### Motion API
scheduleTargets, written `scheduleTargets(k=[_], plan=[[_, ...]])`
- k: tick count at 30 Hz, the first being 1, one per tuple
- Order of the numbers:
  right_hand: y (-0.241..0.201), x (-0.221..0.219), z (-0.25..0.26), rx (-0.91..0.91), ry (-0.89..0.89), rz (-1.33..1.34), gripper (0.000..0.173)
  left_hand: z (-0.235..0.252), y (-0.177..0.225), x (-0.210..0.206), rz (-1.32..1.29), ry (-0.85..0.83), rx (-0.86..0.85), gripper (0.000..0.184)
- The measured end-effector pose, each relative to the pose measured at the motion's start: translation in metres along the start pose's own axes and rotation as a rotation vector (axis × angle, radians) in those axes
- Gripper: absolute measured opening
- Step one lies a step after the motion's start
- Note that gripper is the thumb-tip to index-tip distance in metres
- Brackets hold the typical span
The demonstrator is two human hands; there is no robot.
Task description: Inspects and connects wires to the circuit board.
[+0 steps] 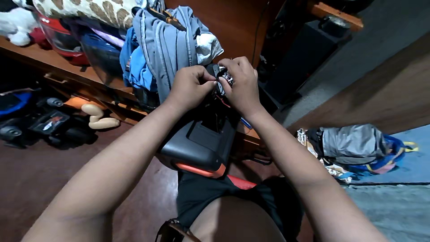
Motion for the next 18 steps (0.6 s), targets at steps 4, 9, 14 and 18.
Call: scheduleTargets(k=[4, 9, 14, 18], plan=[[0.001, 0.004, -0.002, -0.036, 0.084, -0.008, 0.026, -0.001, -0.001, 0.001, 0.001, 0.025, -0.004, 0.012], [0.008, 0.001, 0.003, -0.137, -0.076, 0.005, 0.012, -0.001, -0.001, 0.003, 0.016, 0.055, -0.019, 0.013], [0.014, -0.013, 0.007, -0.260, -0.316, 0.218, 0.014, -0.001, 0.000, 0.004, 0.039, 0.072, -0.048, 0.013], [0.018, -0.018, 0.008, -0.341, -0.357, 0.387, 0.010, -0.001, 0.001, 0.003, 0.058, 0.048, -0.071, 0.011]])
Point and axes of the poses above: each hand's wrist, its own z-axis towards the middle knuckle, its own x-axis out of the back of the hand, y = z × x, the point moved 9 cm from there along z, towards the middle knuckle, and after that the axes turned 6 degrees about -x, right-handed, at the moved point
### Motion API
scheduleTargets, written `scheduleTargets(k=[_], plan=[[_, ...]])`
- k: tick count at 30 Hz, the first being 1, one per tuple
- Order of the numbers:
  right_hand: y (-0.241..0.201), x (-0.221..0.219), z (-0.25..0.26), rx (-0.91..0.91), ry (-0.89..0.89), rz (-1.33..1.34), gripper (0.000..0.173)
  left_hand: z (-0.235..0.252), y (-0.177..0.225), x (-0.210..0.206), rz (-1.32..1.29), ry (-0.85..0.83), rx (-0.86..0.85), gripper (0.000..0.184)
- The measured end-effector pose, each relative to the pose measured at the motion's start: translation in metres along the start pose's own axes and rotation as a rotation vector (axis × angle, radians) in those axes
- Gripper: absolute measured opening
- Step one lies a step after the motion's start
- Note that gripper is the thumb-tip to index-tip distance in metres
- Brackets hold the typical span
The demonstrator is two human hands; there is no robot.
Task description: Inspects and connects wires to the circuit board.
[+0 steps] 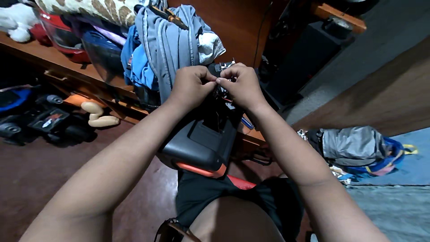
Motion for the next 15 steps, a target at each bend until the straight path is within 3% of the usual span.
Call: scheduleTargets(k=[10, 15], plan=[[0.006, -0.003, -0.003, 0.012, -0.017, 0.264, 0.006, 0.000, -0.013, -0.006, -0.209, -0.024, 0.229, 0.025], [0.003, -0.007, -0.002, 0.102, -0.088, 0.338, 0.016, 0.001, -0.013, -0.009, -0.187, -0.074, 0.213, 0.011]])
Point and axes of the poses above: each hand's wrist, its own z-axis towards the middle knuckle, its own x-axis out of the back of the hand, y = z × x, the point moved 9 cm from there along z, towards the middle knuckle, and after that the axes turned 6 degrees about -x, right-handed, at the moved point
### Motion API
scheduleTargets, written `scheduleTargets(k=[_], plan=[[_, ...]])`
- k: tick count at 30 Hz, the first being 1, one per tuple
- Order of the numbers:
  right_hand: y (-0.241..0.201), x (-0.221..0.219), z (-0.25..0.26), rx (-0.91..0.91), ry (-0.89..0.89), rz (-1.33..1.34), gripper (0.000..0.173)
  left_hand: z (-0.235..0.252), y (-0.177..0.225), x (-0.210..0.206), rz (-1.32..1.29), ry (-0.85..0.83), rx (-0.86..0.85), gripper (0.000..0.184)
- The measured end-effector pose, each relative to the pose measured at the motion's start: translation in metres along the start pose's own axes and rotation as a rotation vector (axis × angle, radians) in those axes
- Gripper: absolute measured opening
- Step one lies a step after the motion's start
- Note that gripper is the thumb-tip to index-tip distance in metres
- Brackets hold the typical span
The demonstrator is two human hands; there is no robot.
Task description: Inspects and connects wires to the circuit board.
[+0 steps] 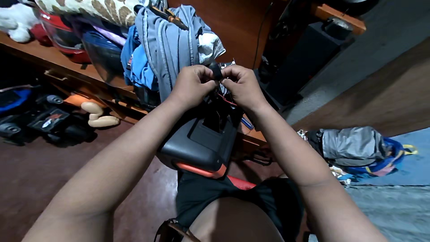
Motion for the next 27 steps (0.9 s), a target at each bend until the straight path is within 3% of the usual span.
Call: scheduleTargets(k=[7, 9, 13, 15, 19, 27], plan=[[-0.008, 0.001, 0.000, 0.166, -0.201, -0.230, 0.022, 0.000, 0.002, -0.002, -0.025, -0.035, -0.037, 0.008], [-0.009, 0.002, -0.001, 0.138, -0.219, -0.178, 0.021, -0.001, 0.002, -0.003, -0.026, -0.036, -0.026, 0.008], [0.003, 0.004, 0.003, -0.070, -0.115, 0.065, 0.004, -0.001, 0.002, -0.003, -0.036, -0.022, -0.014, 0.008], [0.009, 0.004, 0.004, -0.162, -0.048, 0.054, 0.015, -0.001, 0.002, -0.002, -0.026, -0.017, -0.012, 0.009], [0.014, 0.005, 0.003, -0.276, 0.008, 0.009, 0.014, -0.001, 0.003, 0.000, -0.011, 0.000, -0.037, 0.009], [0.009, 0.000, 0.003, -0.184, -0.008, -0.004, 0.005, -0.002, 0.002, 0.000, -0.124, 0.010, -0.012, 0.009]])
Point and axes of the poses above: each hand's wrist, its own z-axis towards the middle knuckle, its own x-axis out of the back of the hand, y = z × x, the point moved 9 cm from there along z, towards the middle knuckle, and after that the axes turned 6 degrees about -x, right-handed, at the moved point
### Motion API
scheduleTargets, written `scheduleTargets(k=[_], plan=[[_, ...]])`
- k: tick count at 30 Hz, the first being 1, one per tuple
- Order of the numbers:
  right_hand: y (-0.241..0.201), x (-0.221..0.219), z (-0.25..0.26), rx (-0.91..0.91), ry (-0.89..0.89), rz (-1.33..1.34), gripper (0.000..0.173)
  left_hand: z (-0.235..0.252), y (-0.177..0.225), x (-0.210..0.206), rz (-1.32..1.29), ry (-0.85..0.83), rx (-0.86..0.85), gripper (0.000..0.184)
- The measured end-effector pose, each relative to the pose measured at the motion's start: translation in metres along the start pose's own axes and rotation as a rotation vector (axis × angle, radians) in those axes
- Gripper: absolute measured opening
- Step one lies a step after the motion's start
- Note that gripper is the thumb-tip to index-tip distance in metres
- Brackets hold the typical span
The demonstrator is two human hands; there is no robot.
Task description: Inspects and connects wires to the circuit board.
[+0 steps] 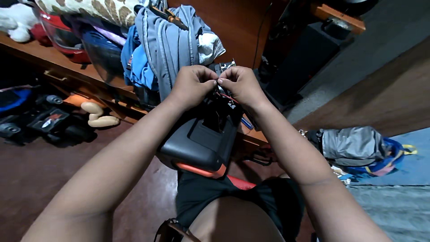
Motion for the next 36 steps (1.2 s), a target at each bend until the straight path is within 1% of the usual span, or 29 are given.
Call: scheduleTargets(k=[5, 9, 13, 18, 21, 23, 26, 28, 30, 33, 36], plan=[[-0.006, 0.001, -0.001, 0.087, 0.020, -0.147, 0.004, 0.001, -0.003, 0.000, -0.033, 0.030, 0.034, 0.008], [-0.013, 0.000, -0.003, 0.167, 0.044, -0.311, 0.006, 0.001, -0.005, -0.002, 0.027, -0.008, 0.099, 0.010], [-0.015, -0.002, -0.003, 0.238, -0.005, -0.356, 0.009, 0.000, -0.009, -0.003, 0.064, -0.057, 0.125, 0.010], [-0.010, 0.001, 0.003, 0.158, -0.026, -0.306, 0.012, 0.003, -0.003, -0.005, 0.128, -0.088, 0.023, 0.010], [-0.010, 0.003, 0.005, 0.132, 0.029, -0.281, 0.014, 0.004, 0.000, -0.003, 0.136, -0.071, -0.060, 0.007], [-0.013, 0.003, 0.002, 0.143, 0.100, -0.341, 0.012, 0.004, 0.001, -0.001, 0.132, -0.046, -0.088, 0.008], [-0.021, 0.003, -0.006, 0.164, 0.222, -0.493, 0.011, 0.003, 0.002, 0.001, 0.142, -0.018, -0.082, 0.008], [-0.022, 0.003, -0.008, 0.140, 0.238, -0.528, 0.010, 0.003, 0.002, 0.003, 0.150, -0.004, -0.076, 0.008], [-0.019, 0.003, -0.006, 0.096, 0.194, -0.479, 0.009, 0.003, 0.001, 0.003, 0.149, 0.006, -0.066, 0.008], [-0.012, 0.002, -0.002, 0.056, 0.116, -0.318, 0.008, 0.003, 0.001, 0.003, 0.157, 0.005, -0.064, 0.008], [-0.009, 0.002, -0.001, 0.020, 0.081, -0.162, 0.008, 0.002, 0.002, 0.005, 0.158, 0.017, -0.076, 0.007]])
Point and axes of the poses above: each hand's wrist, its own z-axis towards the middle knuckle, its own x-axis out of the back of the hand, y = z × x, the point moved 9 cm from there along z, towards the middle knuckle, and after that the axes turned 6 degrees about -x, right-handed, at the moved point
